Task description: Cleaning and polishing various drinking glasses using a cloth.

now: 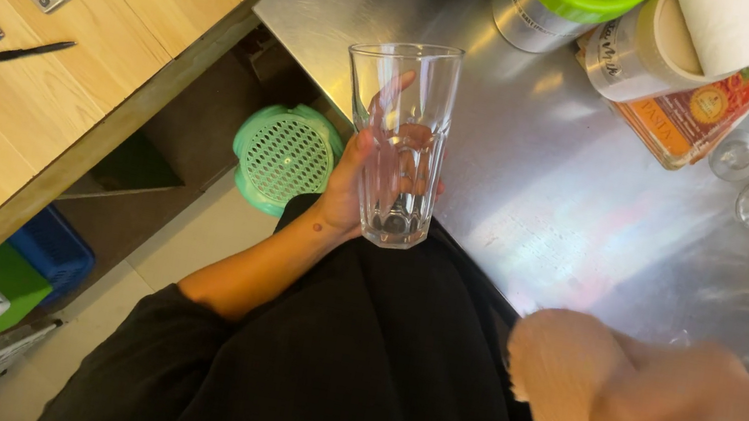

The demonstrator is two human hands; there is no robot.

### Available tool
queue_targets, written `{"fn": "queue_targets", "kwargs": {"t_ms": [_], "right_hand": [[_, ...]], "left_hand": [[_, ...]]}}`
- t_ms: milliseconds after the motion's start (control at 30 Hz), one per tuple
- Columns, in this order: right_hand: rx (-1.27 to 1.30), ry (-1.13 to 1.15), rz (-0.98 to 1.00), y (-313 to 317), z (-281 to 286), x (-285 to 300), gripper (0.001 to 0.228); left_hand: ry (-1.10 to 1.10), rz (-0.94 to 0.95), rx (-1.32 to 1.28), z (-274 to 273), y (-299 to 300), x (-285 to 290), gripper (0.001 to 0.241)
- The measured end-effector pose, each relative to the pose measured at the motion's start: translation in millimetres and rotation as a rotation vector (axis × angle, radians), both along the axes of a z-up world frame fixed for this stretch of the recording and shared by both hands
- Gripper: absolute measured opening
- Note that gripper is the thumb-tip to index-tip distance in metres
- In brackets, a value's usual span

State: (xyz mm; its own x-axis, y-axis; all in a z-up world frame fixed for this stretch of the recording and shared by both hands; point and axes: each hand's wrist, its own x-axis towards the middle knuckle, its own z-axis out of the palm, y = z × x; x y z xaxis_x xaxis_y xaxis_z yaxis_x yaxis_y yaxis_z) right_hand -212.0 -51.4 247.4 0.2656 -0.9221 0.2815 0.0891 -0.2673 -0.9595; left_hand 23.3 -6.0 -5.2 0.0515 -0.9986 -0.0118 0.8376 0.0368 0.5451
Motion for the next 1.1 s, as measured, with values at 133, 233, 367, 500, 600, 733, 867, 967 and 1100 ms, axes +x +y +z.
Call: {"fn": "queue_targets", "kwargs": {"t_ms": [133,233,367,500,600,733,867,967,1100], "right_hand": [[-0.045,-0.002,-0.113,-9,-70,16,0.012],[-0.080,-0.008,-0.152,-31,-136,13,0.013],[-0.191,-0.056,-0.242,-18,-196,30,0.014],[-0.562,0.414,0.041,24,-191,78,0.020],[-0.697,0.470,0.207,22,-194,71,0.046],[-0.784,0.445,0.373,21,-194,69,0.067],[-0.643,0.503,0.270,18,-243,56,0.067],[-0.600,0.402,0.147,16,-209,74,0.091],[-0.374,0.292,0.221,20,-202,83,0.100]], "left_hand": [[0.017,0.017,-0.061,-1,0,5,0.106],[0.031,0.031,-0.069,-17,4,5,0.103],[0.036,0.016,-0.063,-22,1,-1,0.097],[0.044,-0.003,-0.083,-5,-6,-6,0.090],[0.048,0.004,-0.078,3,-9,-4,0.083],[0.047,-0.036,-0.093,3,-5,-5,0.079],[0.067,-0.095,-0.181,13,-1,-7,0.083],[0.066,-0.114,-0.228,3,1,-9,0.092],[-0.073,-0.038,-0.237,-2,1,-5,0.104]]}}
